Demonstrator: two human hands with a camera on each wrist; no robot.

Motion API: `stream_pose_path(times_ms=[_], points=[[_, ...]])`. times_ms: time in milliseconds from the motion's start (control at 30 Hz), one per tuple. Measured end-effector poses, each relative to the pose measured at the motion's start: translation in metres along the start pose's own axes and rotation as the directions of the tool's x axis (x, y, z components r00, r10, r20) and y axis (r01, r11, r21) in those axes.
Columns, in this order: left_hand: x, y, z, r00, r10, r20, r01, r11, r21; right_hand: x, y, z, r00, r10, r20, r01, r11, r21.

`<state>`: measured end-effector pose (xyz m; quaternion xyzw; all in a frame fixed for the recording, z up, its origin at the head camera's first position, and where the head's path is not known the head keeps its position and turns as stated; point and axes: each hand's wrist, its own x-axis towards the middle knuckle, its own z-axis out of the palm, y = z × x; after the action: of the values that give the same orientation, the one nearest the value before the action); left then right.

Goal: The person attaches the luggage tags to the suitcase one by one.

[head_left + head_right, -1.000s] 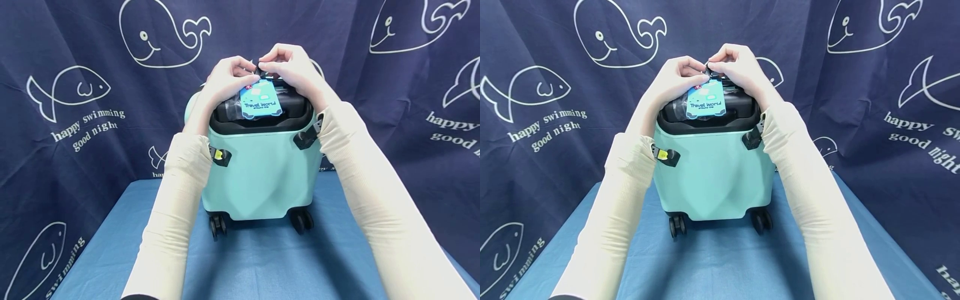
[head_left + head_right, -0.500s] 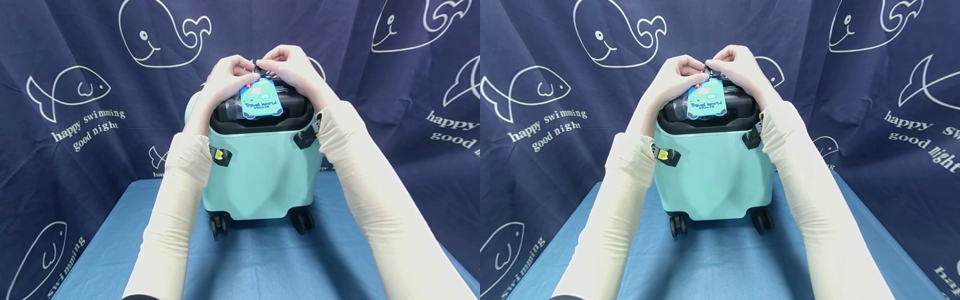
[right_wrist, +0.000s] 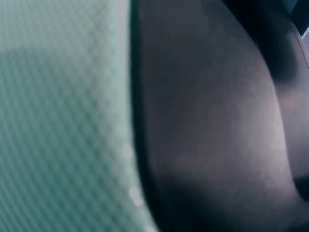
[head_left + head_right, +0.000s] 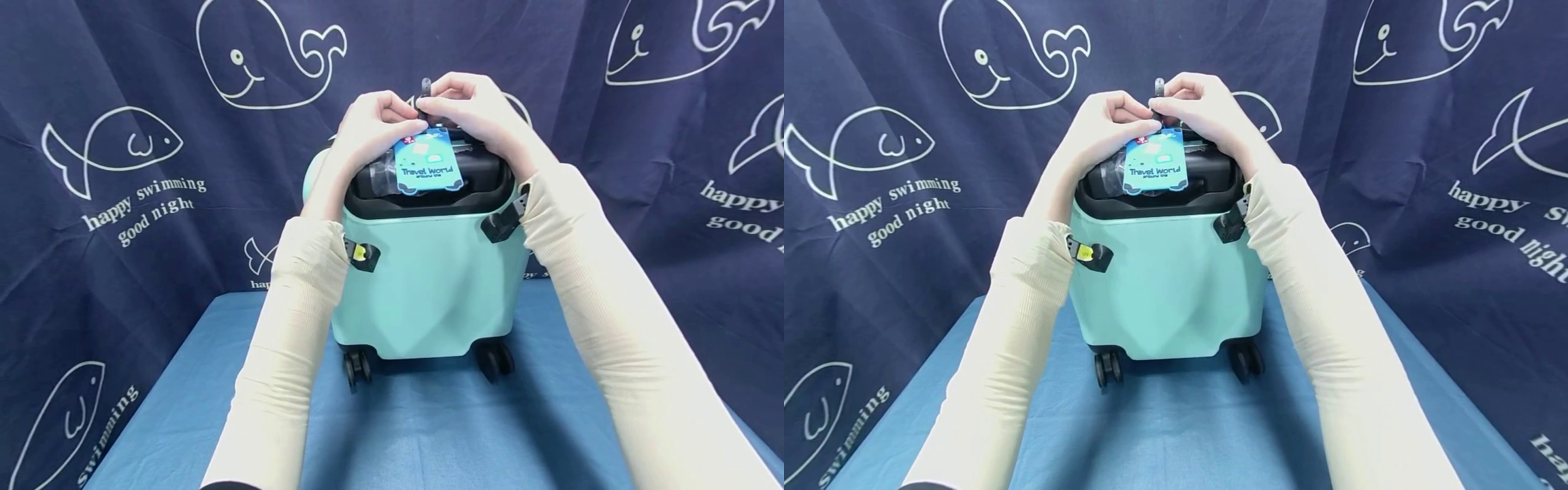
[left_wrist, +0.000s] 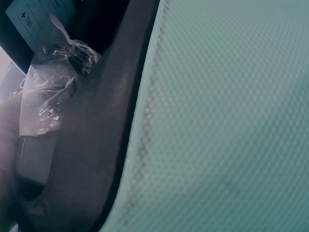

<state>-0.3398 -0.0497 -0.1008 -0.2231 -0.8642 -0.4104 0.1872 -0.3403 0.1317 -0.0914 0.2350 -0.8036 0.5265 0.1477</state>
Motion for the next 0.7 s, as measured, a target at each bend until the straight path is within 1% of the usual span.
stream_pose_path(times_ms=[100,200,333,433,567,633,700], points=[[0.0,0.001,0.001,1.0,-0.013,-0.016,0.013,1.0,0.013,0.0,-0.001,0.0,1.0,0.0,-0.003,0.0,1.0,0.006],[0.0,0.001,0.002,0.999,-0.028,-0.037,0.028,0.999,0.025,0.0,0.0,0.001,1.0,-0.018,-0.012,0.018,1.0,0.002],[0.0,0.001,0.003,0.997,-0.011,-0.074,0.014,0.999,0.033,0.0,0.002,0.002,0.998,-0.056,-0.024,0.056,0.998,0.012],[-0.002,0.0,0.003,0.995,0.027,-0.1,-0.025,0.999,0.027,0.001,0.002,0.003,0.997,-0.07,-0.03,0.071,0.997,0.03],[-0.006,-0.001,0.002,0.988,0.077,-0.134,-0.081,0.996,-0.024,0.003,0.001,0.005,0.997,-0.059,-0.041,0.061,0.997,0.047],[-0.01,-0.002,0.001,0.98,0.111,-0.168,-0.119,0.992,-0.041,0.004,0.0,0.006,0.998,-0.052,-0.046,0.054,0.997,0.06],[-0.015,-0.002,0.001,0.966,0.147,-0.211,-0.161,0.986,-0.05,0.005,0.0,0.008,0.998,-0.047,-0.049,0.051,0.996,0.077]])
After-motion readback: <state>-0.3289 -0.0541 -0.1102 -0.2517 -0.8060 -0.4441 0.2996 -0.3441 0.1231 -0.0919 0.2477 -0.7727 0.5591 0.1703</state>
